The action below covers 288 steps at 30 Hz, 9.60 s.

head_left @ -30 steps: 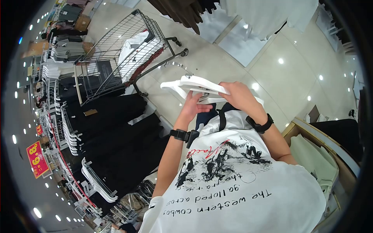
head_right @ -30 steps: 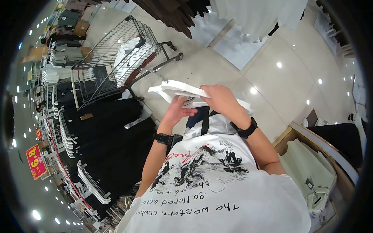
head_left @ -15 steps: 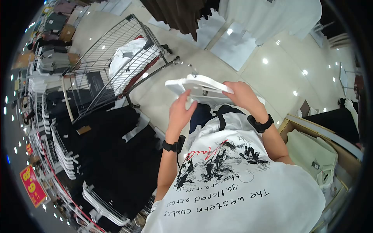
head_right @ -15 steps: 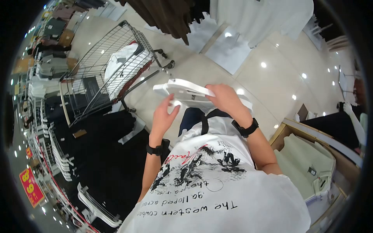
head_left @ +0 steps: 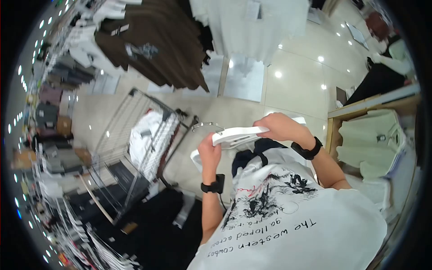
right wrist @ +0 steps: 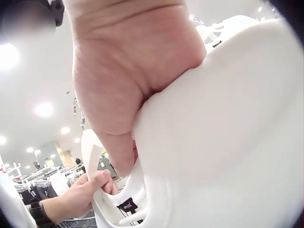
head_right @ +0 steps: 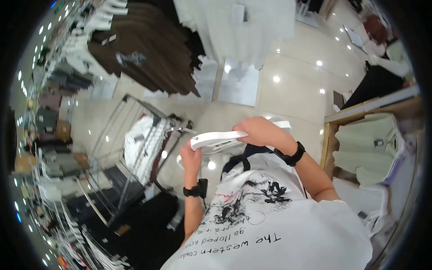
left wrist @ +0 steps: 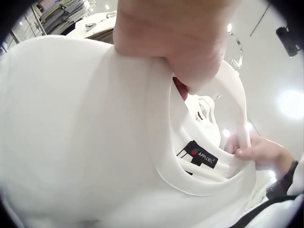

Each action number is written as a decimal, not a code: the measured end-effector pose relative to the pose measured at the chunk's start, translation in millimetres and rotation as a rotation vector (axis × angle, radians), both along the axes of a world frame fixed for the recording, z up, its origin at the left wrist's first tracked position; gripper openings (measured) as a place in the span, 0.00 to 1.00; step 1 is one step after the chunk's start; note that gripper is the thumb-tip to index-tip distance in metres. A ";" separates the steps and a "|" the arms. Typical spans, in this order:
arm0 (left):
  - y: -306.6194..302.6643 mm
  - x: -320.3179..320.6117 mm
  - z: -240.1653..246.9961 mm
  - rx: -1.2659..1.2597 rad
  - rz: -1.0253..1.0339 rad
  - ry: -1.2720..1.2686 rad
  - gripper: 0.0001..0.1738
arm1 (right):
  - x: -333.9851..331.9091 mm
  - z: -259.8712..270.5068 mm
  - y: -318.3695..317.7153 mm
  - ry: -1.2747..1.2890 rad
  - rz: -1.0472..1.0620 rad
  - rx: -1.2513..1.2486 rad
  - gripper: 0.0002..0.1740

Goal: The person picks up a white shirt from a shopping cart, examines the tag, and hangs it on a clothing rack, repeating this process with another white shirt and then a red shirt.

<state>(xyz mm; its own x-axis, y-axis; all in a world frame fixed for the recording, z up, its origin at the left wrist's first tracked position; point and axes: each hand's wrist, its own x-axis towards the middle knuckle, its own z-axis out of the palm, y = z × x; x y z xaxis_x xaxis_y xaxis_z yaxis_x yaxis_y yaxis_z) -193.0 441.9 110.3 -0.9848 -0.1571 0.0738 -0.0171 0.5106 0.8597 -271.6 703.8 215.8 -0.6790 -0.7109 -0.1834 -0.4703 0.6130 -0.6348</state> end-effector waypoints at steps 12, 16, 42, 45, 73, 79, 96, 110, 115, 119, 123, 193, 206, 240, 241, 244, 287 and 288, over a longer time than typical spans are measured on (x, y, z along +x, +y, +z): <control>37.6 -107.3 61.6 -0.016 -0.305 0.302 0.09 | 16.3 43.5 81.2 0.335 -0.579 -0.026 0.21; 59.4 -140.6 103.6 -0.017 -0.347 0.273 0.09 | -1.6 46.6 106.1 0.588 -0.657 0.017 0.18; 125.4 -302.4 181.9 -0.242 0.054 0.689 0.13 | -335.3 109.0 154.8 0.746 -0.911 -0.395 0.31; 112.9 -290.8 165.7 -0.205 0.058 0.588 0.12 | -349.3 113.4 138.0 0.674 -0.862 -0.356 0.29; -74.2 190.6 -38.1 0.050 0.520 -0.662 0.26 | -242.7 20.8 -103.7 0.718 -0.649 -0.700 0.13; -93.1 220.6 -30.1 0.136 0.671 -0.529 0.27 | -170.8 12.7 -237.8 0.245 0.096 -0.233 0.15; -262.0 199.2 -19.5 -0.045 0.926 -0.385 0.20 | -171.1 -121.8 -479.3 -0.111 0.477 0.175 0.23; -407.1 101.9 -147.8 -0.684 1.032 -0.420 0.10 | -149.1 -360.9 -558.1 -0.235 0.574 0.449 0.24; -407.0 115.1 -156.7 -0.722 0.976 -0.366 0.06 | -151.3 -393.6 -563.7 -0.196 0.483 0.511 0.30; -409.6 114.5 -151.9 -0.705 0.965 -0.354 0.05 | -157.4 -420.4 -569.6 -0.348 0.509 0.506 0.31; -408.0 115.7 -155.1 -0.689 0.984 -0.357 0.05 | -160.9 -424.5 -586.6 -0.463 0.589 0.548 0.33; 9.9 -116.7 92.8 -0.204 -0.305 0.216 0.23 | -32.4 -14.2 59.4 0.243 -0.676 -0.289 0.14; 37.8 -20.7 37.6 -0.200 -0.814 -0.015 0.17 | 64.0 -81.4 115.7 0.068 -0.578 -0.133 0.12; -199.2 21.5 64.1 -0.428 0.224 0.653 0.09 | -43.7 -119.4 -202.5 -0.579 0.517 -0.005 0.20; -207.3 16.9 62.2 -0.416 0.278 0.652 0.08 | -50.9 -105.6 -202.4 -0.584 0.428 -0.050 0.20; -229.8 -1.7 51.6 -0.325 0.173 0.754 0.10 | -63.1 -73.1 -198.5 -0.715 0.166 -0.177 0.21; 17.6 -46.5 189.2 -0.593 -0.348 0.728 0.17 | 21.0 49.2 -52.8 -0.759 -0.309 -1.052 0.29; 14.7 -46.6 190.7 -0.606 -0.370 0.732 0.18 | 20.6 48.2 -56.8 -0.732 -0.292 -1.047 0.30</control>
<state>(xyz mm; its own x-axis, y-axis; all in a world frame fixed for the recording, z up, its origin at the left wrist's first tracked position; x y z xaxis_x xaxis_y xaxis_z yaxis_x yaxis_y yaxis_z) -239.6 456.6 301.0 -0.6453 0.4122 0.6432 0.6565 0.7298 0.1909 -251.1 647.0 264.0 -0.8104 -0.5853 -0.0270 0.2501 -0.3040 -0.9193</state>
